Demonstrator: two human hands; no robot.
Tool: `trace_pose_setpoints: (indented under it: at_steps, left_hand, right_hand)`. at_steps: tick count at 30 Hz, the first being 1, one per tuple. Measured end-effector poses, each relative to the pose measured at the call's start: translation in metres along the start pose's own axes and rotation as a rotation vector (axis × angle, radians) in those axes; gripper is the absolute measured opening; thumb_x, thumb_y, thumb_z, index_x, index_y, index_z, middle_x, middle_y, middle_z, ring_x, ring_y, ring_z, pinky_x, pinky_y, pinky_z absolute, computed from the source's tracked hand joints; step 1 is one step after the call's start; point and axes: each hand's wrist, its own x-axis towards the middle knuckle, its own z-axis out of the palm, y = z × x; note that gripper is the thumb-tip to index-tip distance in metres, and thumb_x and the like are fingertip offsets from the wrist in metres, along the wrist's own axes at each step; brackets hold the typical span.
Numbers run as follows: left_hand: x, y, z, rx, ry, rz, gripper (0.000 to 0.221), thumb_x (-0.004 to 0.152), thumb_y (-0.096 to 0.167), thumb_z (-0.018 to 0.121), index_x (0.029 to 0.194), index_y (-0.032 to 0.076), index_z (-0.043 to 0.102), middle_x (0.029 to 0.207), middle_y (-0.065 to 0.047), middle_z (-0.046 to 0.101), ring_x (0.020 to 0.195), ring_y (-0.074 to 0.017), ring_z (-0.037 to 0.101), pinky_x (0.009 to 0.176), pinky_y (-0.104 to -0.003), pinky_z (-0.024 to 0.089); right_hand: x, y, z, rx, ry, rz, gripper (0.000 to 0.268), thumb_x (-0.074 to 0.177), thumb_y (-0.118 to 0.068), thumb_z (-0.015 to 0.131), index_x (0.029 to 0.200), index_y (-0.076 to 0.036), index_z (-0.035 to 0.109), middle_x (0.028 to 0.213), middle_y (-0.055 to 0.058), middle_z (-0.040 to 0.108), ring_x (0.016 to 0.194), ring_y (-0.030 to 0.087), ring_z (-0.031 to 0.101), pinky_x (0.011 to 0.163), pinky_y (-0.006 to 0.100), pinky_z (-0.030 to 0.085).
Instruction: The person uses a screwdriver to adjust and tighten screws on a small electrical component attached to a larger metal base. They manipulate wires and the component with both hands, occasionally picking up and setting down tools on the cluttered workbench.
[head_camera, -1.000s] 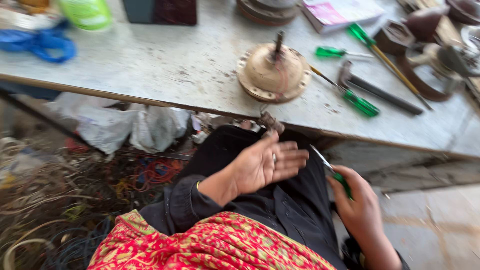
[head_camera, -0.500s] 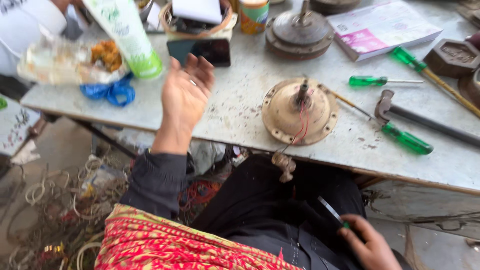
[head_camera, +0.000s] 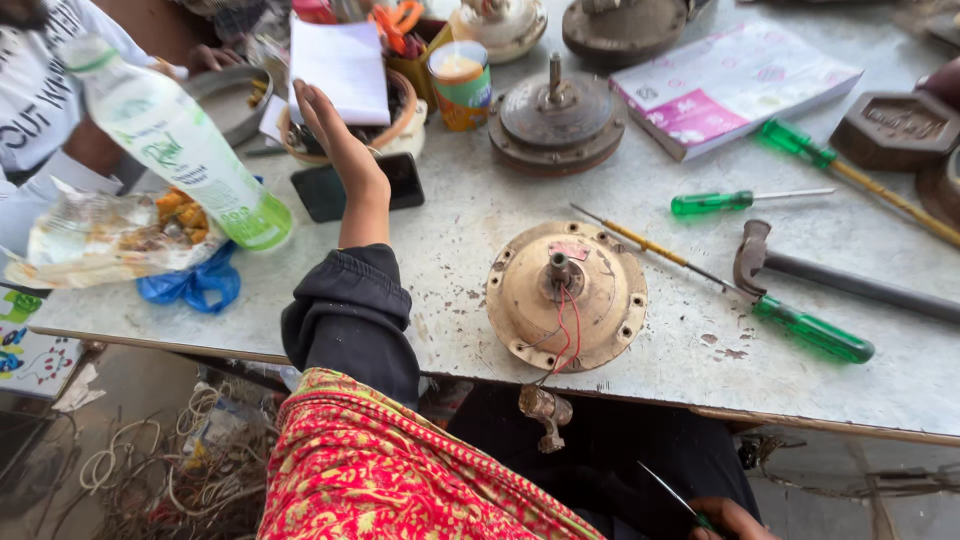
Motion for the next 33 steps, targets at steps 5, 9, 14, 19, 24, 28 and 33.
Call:
trace_pose_setpoints:
  at_steps: [5, 9, 14, 19, 24, 28, 33]
  left_hand:
    - [0.005, -0.013, -0.019, -0.016, -0.124, 0.113, 0.086, 0.110, 0.064, 0.033, 0.171, 0.010, 0.009, 0.180, -0.013, 0.006, 0.168, -0.0263, 0.006, 0.137, -0.043, 0.004]
    - [0.016, -0.019, -0.035, -0.067, -0.149, 0.147, 0.079, 0.113, 0.060, 0.030, 0.172, 0.011, 0.011, 0.181, -0.011, 0.005, 0.170, -0.0245, 0.005, 0.139, -0.043, 0.002]
    - [0.014, -0.007, -0.036, -0.110, -0.149, 0.144, 0.064, 0.113, 0.047, 0.044, 0.163, 0.009, 0.033, 0.172, -0.011, 0.028, 0.162, -0.0226, 0.024, 0.136, -0.042, 0.016]
    - [-0.018, 0.036, -0.031, 0.630, -0.066, -0.254, 0.031, 0.105, 0.031, 0.061, 0.123, 0.008, 0.073, 0.110, -0.012, 0.073, 0.093, -0.0269, 0.065, 0.083, -0.041, 0.048]
    - [-0.051, 0.047, -0.013, 1.136, -0.382, 0.440, 0.019, 0.095, 0.030, 0.081, 0.111, 0.020, 0.077, 0.105, -0.001, 0.077, 0.103, -0.0237, 0.064, 0.096, -0.044, 0.046]
    - [-0.064, 0.034, -0.005, 1.300, -0.469, 0.628, 0.036, 0.087, 0.031, 0.087, 0.118, 0.019, 0.074, 0.115, -0.003, 0.070, 0.117, -0.0277, 0.055, 0.106, -0.054, 0.040]
    - [-0.064, 0.015, -0.012, 1.463, -0.377, 0.628, 0.064, 0.080, 0.028, 0.088, 0.134, 0.019, 0.055, 0.145, -0.013, 0.041, 0.141, -0.0383, 0.034, 0.116, -0.064, 0.029]
  right_hand:
    - [-0.015, 0.000, -0.008, -0.079, -0.050, -0.021, 0.031, 0.082, -0.024, 0.082, 0.110, -0.013, 0.079, 0.088, 0.005, 0.082, 0.089, 0.017, 0.079, 0.085, 0.034, 0.063]
    - [-0.016, 0.001, -0.004, -0.030, -0.012, -0.061, 0.029, 0.083, -0.025, 0.082, 0.108, -0.012, 0.080, 0.084, 0.007, 0.081, 0.084, 0.019, 0.081, 0.083, 0.034, 0.064]
    - [-0.016, 0.011, -0.002, -0.053, -0.023, -0.019, 0.029, 0.083, -0.026, 0.083, 0.109, -0.013, 0.081, 0.082, 0.007, 0.081, 0.085, 0.019, 0.081, 0.085, 0.033, 0.063]
    - [-0.011, 0.002, -0.006, -0.058, -0.033, -0.027, 0.030, 0.083, -0.028, 0.083, 0.109, -0.014, 0.081, 0.083, 0.007, 0.081, 0.086, 0.019, 0.081, 0.086, 0.034, 0.063]
    - [-0.015, -0.027, -0.019, -0.155, -0.138, 0.049, 0.036, 0.084, -0.029, 0.083, 0.118, -0.018, 0.079, 0.095, 0.004, 0.083, 0.099, 0.018, 0.079, 0.097, 0.035, 0.060]
    - [-0.017, -0.044, -0.021, -0.165, -0.174, 0.122, 0.035, 0.087, -0.031, 0.080, 0.119, -0.019, 0.076, 0.100, 0.005, 0.083, 0.104, 0.018, 0.079, 0.102, 0.036, 0.059]
    - [-0.014, -0.047, -0.027, -0.176, -0.241, 0.080, 0.038, 0.089, -0.033, 0.078, 0.124, -0.021, 0.072, 0.113, 0.005, 0.080, 0.118, 0.018, 0.074, 0.108, 0.037, 0.052]
